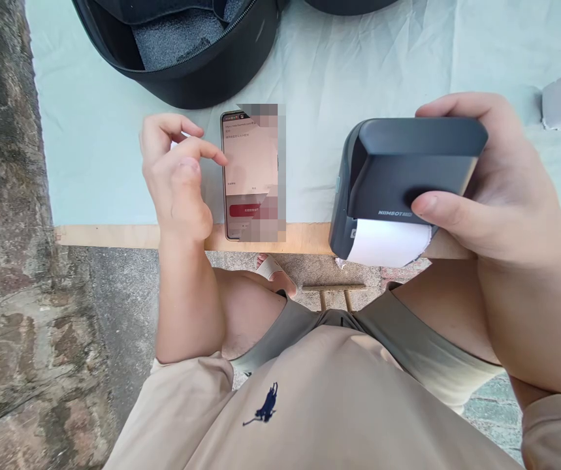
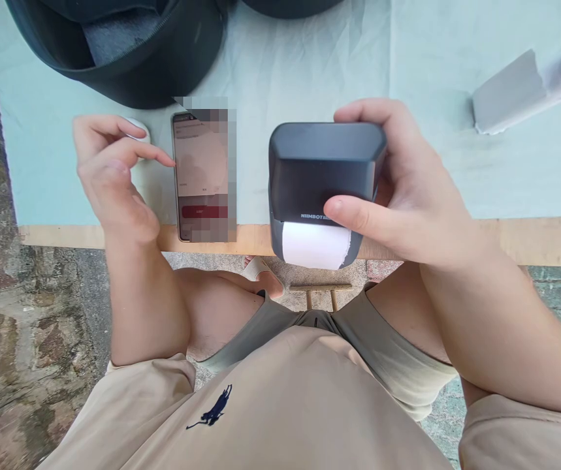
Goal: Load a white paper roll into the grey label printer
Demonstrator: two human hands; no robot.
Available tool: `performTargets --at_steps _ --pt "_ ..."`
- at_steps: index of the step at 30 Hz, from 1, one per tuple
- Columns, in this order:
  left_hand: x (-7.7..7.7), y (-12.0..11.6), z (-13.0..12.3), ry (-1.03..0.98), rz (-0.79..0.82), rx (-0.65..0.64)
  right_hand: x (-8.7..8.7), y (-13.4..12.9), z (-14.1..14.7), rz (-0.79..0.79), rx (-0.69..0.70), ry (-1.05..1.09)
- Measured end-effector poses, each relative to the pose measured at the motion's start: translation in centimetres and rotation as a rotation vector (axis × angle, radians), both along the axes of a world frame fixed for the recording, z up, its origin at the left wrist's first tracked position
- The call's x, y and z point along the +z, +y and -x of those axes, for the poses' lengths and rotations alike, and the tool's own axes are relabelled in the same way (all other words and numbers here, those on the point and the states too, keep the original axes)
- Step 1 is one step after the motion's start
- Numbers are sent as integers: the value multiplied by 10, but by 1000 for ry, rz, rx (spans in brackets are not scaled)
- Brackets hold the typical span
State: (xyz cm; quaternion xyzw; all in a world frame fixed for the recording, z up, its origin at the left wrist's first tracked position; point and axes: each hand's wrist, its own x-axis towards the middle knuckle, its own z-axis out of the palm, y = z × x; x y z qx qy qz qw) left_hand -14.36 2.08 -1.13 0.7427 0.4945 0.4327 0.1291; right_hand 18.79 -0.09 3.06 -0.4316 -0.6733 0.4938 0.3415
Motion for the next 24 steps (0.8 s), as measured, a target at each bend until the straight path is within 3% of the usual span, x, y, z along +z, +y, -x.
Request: performTargets --at_steps 6,13,20,24 --pt "5 -2 -7 -19 24 55 0 1 1 -13 2 -6" --pt "-5 4 -2 -67 -9 72 -1 1 1 -8 15 11" --pt "10 -8 -19 -55 32 113 2 0 0 6 3 -13" --pt "9 -7 -19 -70 20 138 1 -1 0 -1 1 -20"
